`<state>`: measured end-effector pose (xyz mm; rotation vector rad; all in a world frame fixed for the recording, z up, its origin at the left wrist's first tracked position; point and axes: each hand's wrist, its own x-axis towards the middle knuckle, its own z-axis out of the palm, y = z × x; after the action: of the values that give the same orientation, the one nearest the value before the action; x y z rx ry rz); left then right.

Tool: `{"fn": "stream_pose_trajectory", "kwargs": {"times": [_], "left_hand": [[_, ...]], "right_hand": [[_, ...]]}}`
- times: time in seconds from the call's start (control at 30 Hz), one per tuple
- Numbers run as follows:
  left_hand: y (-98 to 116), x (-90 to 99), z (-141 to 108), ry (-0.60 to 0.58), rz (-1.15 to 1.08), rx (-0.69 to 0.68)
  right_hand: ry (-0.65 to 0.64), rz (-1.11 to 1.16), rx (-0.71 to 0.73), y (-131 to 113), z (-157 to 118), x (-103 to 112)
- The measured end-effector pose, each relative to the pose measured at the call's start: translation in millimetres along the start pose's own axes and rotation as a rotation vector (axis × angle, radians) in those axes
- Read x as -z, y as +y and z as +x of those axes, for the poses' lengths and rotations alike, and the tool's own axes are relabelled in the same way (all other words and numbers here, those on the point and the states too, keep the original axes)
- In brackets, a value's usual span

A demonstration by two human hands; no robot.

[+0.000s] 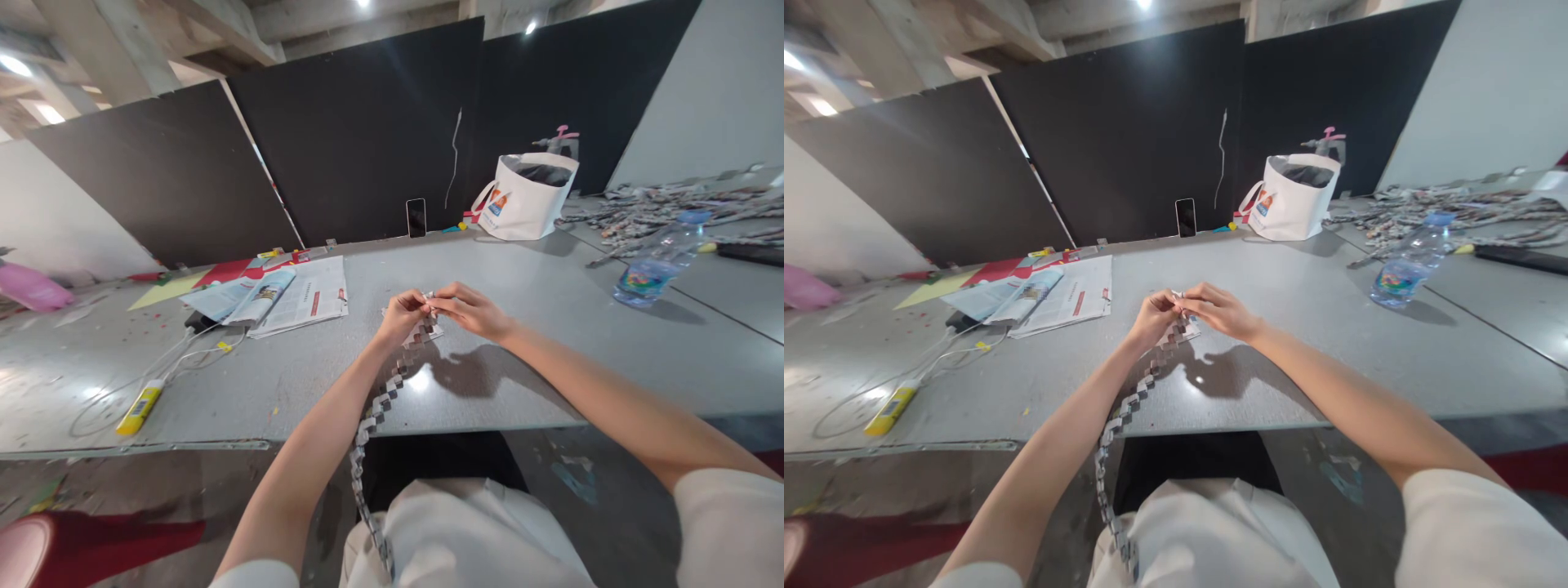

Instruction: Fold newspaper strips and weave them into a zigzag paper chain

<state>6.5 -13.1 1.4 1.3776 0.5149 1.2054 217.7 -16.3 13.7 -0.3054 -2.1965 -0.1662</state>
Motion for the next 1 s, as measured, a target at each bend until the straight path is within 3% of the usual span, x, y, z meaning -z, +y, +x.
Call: {"fn": "stream_pose_trajectory", "kwargs": {"times": [0.2,0.43,0.67,0.83,1.0], "left_hand": [[2.6,-0.3,-1.6,0.031,0.063,0.041],[7.1,-3.1,-3.1,0.026,0.004,0.062],[23.2,-4.6,-1.5,0.146,-0.026,0.129],[39.0,16.1,7.6,0.335,-0.178,0.015],[44.5,49.4,17.7,0.523,-0.197,0.013]], "right_hand": [[-0.041,0.082,-0.123,1.2,0.1,-0.3],[0.093,0.119,-0.198,3.2,-2.5,-6.8],[0.179,0.171,-0.377,4.8,-3.5,-15.0],[0.099,0.162,-0.530,11.2,-6.7,-24.5],[0.011,0.115,-0.532,20.1,-14.9,-39.4]]}}
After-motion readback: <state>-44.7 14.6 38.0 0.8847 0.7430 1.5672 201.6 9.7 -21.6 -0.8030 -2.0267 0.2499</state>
